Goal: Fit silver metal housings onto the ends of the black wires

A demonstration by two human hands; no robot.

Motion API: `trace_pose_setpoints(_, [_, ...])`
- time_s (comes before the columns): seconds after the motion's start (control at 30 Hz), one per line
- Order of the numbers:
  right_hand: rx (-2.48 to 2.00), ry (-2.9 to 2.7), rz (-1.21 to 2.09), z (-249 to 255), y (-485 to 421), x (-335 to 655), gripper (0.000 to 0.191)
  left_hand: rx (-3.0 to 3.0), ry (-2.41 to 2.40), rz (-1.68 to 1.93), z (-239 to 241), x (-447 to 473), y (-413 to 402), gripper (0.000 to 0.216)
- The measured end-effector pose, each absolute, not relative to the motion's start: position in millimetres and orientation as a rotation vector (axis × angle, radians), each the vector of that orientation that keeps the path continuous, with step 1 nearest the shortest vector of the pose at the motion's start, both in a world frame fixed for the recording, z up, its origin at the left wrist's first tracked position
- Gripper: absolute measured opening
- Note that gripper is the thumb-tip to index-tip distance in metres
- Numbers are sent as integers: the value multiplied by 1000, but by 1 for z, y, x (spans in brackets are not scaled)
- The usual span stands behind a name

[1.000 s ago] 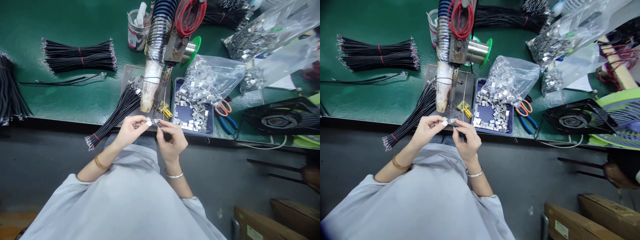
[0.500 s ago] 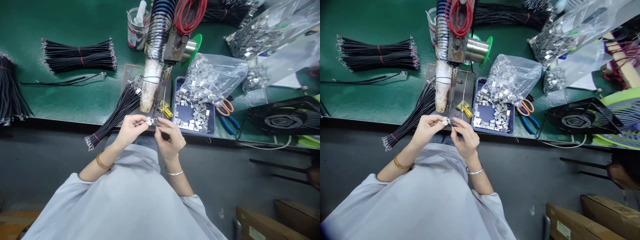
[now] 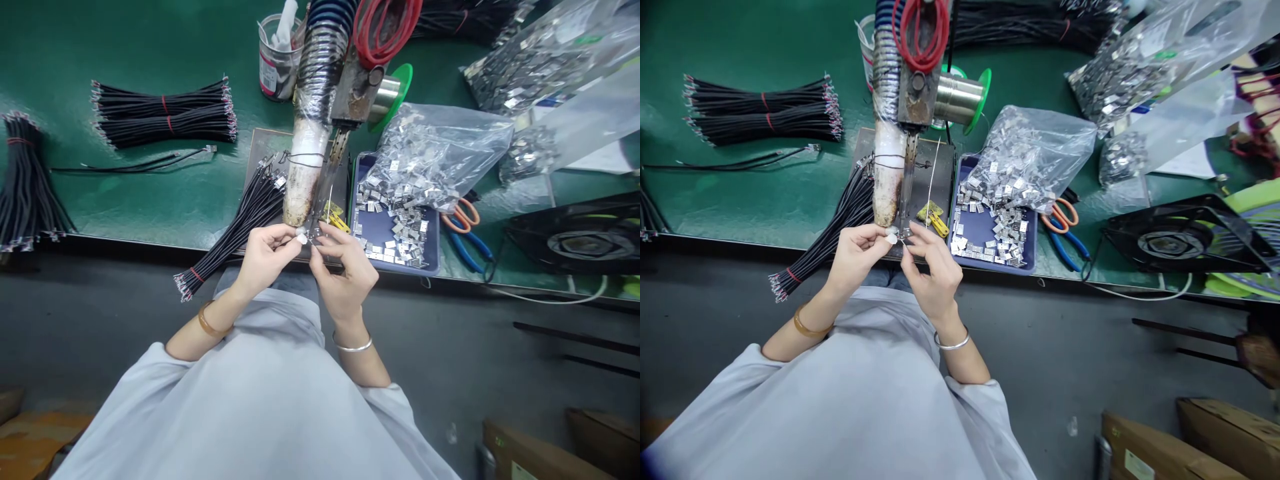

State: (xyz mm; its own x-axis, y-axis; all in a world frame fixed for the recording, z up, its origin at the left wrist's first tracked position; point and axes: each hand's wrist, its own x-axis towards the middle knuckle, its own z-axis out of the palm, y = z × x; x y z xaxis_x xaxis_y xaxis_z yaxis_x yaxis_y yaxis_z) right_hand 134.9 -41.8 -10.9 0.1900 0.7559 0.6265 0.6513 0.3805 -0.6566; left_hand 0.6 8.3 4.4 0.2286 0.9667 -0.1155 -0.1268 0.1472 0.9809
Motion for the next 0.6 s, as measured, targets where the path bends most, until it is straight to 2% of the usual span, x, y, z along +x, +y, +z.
trace_pose_setpoints(0.6, [-1298,-1594,9,-7,-42,138,15,1101,1053,1003,10,4,6,15])
